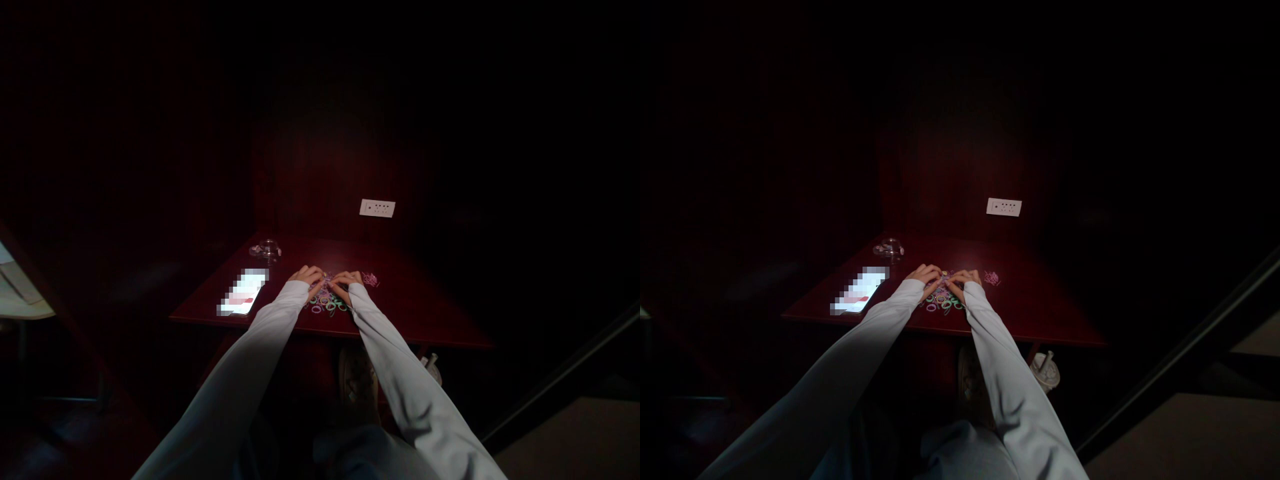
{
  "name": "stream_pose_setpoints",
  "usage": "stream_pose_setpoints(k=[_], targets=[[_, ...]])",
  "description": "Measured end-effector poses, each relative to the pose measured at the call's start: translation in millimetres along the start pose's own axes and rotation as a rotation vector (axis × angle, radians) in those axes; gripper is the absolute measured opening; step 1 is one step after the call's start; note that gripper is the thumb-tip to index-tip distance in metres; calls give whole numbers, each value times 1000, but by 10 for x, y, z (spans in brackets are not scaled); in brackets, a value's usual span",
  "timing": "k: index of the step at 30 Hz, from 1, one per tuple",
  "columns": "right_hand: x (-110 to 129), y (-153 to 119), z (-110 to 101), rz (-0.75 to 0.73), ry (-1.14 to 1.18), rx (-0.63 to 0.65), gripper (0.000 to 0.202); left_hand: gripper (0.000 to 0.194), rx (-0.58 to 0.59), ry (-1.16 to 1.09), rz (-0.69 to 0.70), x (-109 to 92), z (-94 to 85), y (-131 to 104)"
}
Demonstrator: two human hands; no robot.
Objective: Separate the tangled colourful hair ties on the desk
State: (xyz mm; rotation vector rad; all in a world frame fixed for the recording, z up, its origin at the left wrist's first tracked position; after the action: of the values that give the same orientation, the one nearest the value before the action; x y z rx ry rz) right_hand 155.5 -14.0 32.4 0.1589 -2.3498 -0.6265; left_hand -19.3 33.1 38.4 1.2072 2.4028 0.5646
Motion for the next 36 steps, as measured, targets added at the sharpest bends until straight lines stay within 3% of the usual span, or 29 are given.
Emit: stream_pose_setpoints(k=[36], targets=[[-64, 36, 8, -12, -74, -23, 31, 20, 28, 1, -15, 31, 2, 3]])
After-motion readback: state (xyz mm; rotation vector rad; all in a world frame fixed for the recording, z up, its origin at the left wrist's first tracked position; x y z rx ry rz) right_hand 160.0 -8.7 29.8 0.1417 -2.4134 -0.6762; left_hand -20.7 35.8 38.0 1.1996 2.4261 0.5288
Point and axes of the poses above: each hand's wrist, its own y-axis towards the middle knuckle, its own z-axis out of the palm, x = y × z, the point moved 4 cm from there along y, towards the middle knuckle, and after that the axes turned 4 degrees about z, right-handed, at the moved point
